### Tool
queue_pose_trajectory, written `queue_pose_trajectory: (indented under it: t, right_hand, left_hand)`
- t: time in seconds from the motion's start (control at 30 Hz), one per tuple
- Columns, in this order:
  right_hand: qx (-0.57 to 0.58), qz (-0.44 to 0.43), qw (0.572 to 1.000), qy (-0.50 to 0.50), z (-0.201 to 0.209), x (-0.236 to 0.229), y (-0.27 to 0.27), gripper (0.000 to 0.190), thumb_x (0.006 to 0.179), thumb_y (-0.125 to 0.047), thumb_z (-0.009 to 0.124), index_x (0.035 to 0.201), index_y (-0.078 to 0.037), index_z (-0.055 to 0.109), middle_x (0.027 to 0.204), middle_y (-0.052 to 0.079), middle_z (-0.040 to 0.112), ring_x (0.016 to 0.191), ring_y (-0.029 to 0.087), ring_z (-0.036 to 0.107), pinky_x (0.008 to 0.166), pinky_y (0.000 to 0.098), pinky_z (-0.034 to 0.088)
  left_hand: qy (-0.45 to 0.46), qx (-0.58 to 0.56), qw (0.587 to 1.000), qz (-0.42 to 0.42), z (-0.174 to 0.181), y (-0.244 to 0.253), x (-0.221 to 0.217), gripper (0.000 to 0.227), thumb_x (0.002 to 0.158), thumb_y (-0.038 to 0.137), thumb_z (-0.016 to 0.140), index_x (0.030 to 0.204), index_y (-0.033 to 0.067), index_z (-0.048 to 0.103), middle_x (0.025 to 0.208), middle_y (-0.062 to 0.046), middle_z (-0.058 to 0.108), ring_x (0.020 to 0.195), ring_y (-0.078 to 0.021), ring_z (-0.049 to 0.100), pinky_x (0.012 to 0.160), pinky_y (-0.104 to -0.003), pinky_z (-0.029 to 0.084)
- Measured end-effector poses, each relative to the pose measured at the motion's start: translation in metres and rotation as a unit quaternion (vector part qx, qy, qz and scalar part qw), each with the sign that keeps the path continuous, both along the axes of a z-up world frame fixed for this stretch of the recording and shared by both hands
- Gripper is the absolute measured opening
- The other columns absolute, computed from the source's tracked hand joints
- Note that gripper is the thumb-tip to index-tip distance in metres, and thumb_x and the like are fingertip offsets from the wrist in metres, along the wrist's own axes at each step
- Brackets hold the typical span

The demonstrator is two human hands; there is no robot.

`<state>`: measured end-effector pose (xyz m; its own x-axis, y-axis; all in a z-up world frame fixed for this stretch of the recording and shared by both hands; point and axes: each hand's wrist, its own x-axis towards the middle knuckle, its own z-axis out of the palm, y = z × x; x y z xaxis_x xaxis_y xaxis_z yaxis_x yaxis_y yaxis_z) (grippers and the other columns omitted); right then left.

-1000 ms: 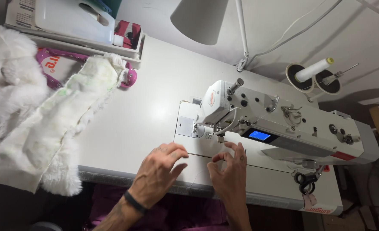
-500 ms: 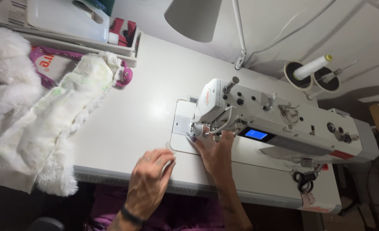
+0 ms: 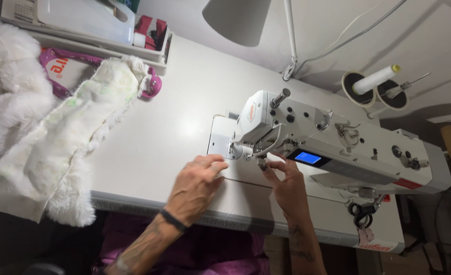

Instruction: Threading an industrial sewing machine and sewing pieces of white faux fur together.

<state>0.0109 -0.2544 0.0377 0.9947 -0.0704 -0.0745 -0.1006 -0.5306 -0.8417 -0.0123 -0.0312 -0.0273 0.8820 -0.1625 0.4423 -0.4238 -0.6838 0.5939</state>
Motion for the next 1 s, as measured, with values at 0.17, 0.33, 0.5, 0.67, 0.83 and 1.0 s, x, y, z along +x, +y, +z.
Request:
queue_pose_trajectory:
  t: [0.17, 0.33, 0.5, 0.67, 0.83, 1.0]
  right_hand:
    - [0.079, -0.007, 0.997, 0.022, 0.004, -0.010, -0.013, 0.015, 0.087, -0.013, 0.077, 0.093, 0.000, 0.081, 0.142, -0.004, 0.066, 0.079, 0.010, 0.037, 0.072, 0.0220, 0.036]
    - [0.102, -0.005, 0.995, -0.001, 0.002, -0.021, -0.028, 0.014, 0.091, -0.007, 0.071, 0.097, 0.003, 0.078, 0.147, 0.001, 0.061, 0.115, 0.018, 0.063, 0.097, 0.0307, 0.052]
    - [0.035, -0.030, 0.998, -0.044, 0.009, -0.025, -0.026, 0.019, 0.090, -0.020, 0.074, 0.091, -0.001, 0.077, 0.140, 0.002, 0.063, 0.127, 0.020, 0.058, 0.095, 0.0343, 0.049]
    - [-0.051, -0.029, 0.997, -0.058, 0.007, -0.038, -0.023, 0.024, 0.090, -0.027, 0.074, 0.095, -0.004, 0.078, 0.137, -0.005, 0.064, 0.119, 0.016, 0.062, 0.075, 0.0309, 0.054]
    - [-0.100, -0.041, 0.993, -0.055, 0.006, -0.051, -0.008, 0.014, 0.088, -0.022, 0.073, 0.089, -0.010, 0.078, 0.141, -0.001, 0.065, 0.160, 0.026, 0.040, 0.083, 0.0414, 0.060]
    - [-0.215, -0.034, 0.965, -0.144, -0.015, -0.062, -0.003, 0.010, 0.090, -0.020, 0.073, 0.092, -0.011, 0.077, 0.138, 0.001, 0.060, 0.157, 0.033, 0.036, 0.097, 0.0444, 0.050]
  left_hand:
    - [-0.018, 0.077, 0.997, -0.017, 0.001, -0.031, 0.021, 0.031, 0.101, 0.003, 0.052, 0.128, 0.0030, 0.066, 0.117, -0.008, 0.067, 0.075, -0.0200, 0.057, 0.072, -0.033, 0.056]
    - [-0.042, 0.189, 0.981, -0.018, -0.011, -0.040, 0.015, 0.041, 0.103, 0.022, 0.050, 0.139, 0.0111, 0.065, 0.151, -0.003, 0.053, 0.109, -0.0249, 0.045, 0.092, -0.044, 0.041]
    - [-0.036, 0.184, 0.979, -0.077, -0.005, 0.007, -0.011, 0.044, 0.099, 0.028, 0.056, 0.141, 0.0146, 0.058, 0.144, -0.004, 0.061, 0.137, -0.0296, 0.049, 0.117, -0.063, 0.019]
    - [-0.048, 0.276, 0.951, 0.131, 0.024, 0.068, -0.011, 0.023, 0.097, 0.034, 0.066, 0.080, 0.0194, 0.072, 0.099, -0.005, 0.078, 0.110, -0.0289, 0.071, 0.118, -0.070, 0.037]
    - [-0.010, 0.227, 0.959, -0.169, -0.017, 0.029, 0.005, 0.054, 0.108, 0.052, 0.029, 0.145, 0.0224, 0.054, 0.157, -0.006, 0.051, 0.142, -0.0265, 0.049, 0.121, -0.063, 0.022]
    - [-0.046, 0.317, 0.947, 0.003, 0.007, 0.078, 0.034, 0.032, 0.099, 0.040, 0.052, 0.120, 0.0226, 0.068, 0.133, 0.006, 0.062, 0.126, -0.0240, 0.057, 0.119, -0.063, 0.032]
